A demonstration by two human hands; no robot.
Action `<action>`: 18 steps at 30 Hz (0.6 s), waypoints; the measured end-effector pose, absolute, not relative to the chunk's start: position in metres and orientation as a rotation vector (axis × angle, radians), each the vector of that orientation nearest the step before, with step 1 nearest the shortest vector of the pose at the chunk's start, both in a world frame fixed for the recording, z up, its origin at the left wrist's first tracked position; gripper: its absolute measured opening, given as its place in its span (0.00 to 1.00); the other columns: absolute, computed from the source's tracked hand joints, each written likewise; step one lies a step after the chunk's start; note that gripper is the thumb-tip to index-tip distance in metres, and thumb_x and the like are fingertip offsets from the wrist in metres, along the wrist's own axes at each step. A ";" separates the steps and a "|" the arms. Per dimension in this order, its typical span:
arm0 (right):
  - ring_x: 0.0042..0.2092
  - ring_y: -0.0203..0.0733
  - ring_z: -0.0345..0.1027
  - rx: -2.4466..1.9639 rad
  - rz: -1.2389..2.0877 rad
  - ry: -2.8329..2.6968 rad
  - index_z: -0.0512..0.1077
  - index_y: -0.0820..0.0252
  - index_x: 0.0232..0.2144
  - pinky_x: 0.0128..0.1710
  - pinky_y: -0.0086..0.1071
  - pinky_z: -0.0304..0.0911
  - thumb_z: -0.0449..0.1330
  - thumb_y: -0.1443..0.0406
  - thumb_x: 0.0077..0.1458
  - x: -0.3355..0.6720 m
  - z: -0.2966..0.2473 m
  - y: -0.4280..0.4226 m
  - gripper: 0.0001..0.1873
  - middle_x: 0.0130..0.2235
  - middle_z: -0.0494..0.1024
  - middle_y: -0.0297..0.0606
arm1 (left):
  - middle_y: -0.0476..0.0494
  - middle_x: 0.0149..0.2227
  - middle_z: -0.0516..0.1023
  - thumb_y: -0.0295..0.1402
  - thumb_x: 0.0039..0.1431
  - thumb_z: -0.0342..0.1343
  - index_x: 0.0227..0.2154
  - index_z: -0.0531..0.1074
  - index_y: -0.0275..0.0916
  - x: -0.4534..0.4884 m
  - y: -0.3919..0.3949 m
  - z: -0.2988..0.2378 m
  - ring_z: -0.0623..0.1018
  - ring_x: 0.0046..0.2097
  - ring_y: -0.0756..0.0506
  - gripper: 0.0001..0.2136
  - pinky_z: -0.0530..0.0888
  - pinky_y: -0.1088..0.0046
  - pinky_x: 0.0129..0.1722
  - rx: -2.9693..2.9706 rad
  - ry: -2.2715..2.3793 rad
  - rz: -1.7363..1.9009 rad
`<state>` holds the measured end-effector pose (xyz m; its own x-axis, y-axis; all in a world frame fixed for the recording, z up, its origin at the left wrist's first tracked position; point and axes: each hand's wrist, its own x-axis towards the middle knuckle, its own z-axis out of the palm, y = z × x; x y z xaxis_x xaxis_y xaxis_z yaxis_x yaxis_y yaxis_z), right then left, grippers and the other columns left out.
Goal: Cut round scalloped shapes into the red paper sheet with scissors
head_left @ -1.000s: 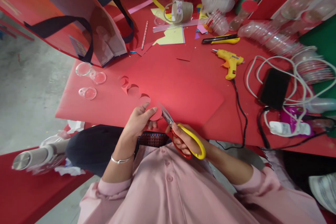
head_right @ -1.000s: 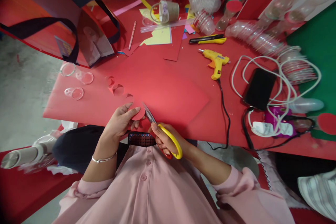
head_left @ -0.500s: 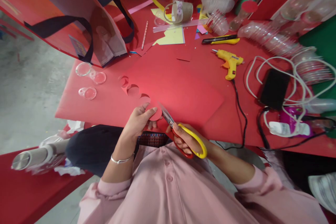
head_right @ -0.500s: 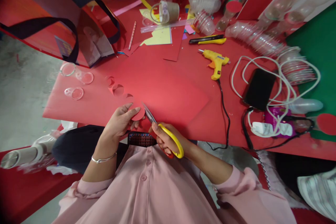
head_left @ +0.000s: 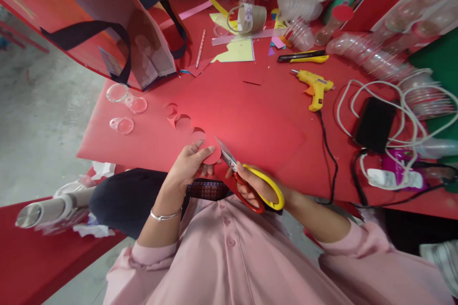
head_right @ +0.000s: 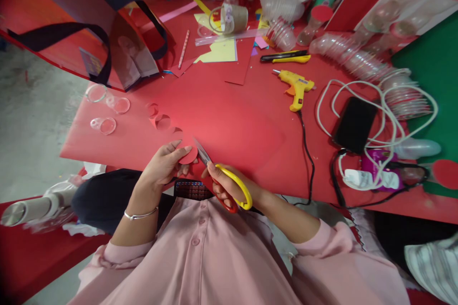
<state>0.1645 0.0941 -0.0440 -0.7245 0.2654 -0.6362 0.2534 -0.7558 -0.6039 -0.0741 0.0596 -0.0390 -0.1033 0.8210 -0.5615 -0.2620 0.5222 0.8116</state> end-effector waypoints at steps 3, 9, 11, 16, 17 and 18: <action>0.16 0.29 0.48 -1.174 2.670 -1.142 0.71 0.53 0.49 0.12 0.24 0.60 0.61 0.23 0.58 0.165 -0.041 0.095 0.44 0.24 0.62 0.18 | 0.43 0.22 0.81 0.47 0.56 0.74 0.29 0.78 0.36 -0.074 0.060 -0.038 0.71 0.16 0.52 0.18 0.64 0.79 0.15 0.525 1.384 0.996; 0.17 0.29 0.46 -1.196 2.641 -1.166 0.73 0.55 0.48 0.12 0.23 0.56 0.63 0.25 0.59 0.165 -0.038 0.098 0.42 0.24 0.60 0.19 | 0.44 0.20 0.79 0.48 0.56 0.74 0.29 0.77 0.37 -0.075 0.060 -0.041 0.70 0.16 0.52 0.19 0.64 0.78 0.15 0.528 1.381 0.977; 0.18 0.29 0.46 -1.201 2.630 -1.173 0.73 0.55 0.48 0.13 0.23 0.55 0.64 0.26 0.59 0.165 -0.039 0.098 0.42 0.24 0.59 0.19 | 0.44 0.18 0.77 0.48 0.57 0.74 0.28 0.77 0.37 -0.075 0.060 -0.042 0.70 0.15 0.52 0.19 0.63 0.79 0.16 0.530 1.381 0.977; 0.18 0.30 0.45 -1.242 2.627 -1.162 0.74 0.56 0.46 0.14 0.23 0.54 0.66 0.28 0.59 0.165 -0.036 0.100 0.39 0.23 0.59 0.19 | 0.43 0.20 0.79 0.46 0.58 0.73 0.30 0.78 0.36 -0.076 0.058 -0.043 0.71 0.16 0.51 0.17 0.63 0.78 0.16 0.522 1.369 1.000; 0.19 0.29 0.45 -1.250 2.630 -1.161 0.73 0.56 0.47 0.14 0.22 0.54 0.67 0.28 0.59 0.165 -0.034 0.101 0.39 0.23 0.59 0.19 | 0.43 0.20 0.79 0.46 0.58 0.73 0.30 0.79 0.36 -0.076 0.058 -0.044 0.71 0.16 0.51 0.17 0.63 0.78 0.16 0.524 1.365 1.000; 0.19 0.29 0.45 -1.259 2.632 -1.160 0.73 0.56 0.47 0.14 0.22 0.53 0.67 0.29 0.59 0.166 -0.033 0.102 0.39 0.24 0.59 0.19 | 0.43 0.20 0.79 0.46 0.59 0.73 0.30 0.79 0.36 -0.076 0.058 -0.044 0.71 0.16 0.51 0.17 0.64 0.78 0.16 0.525 1.364 0.999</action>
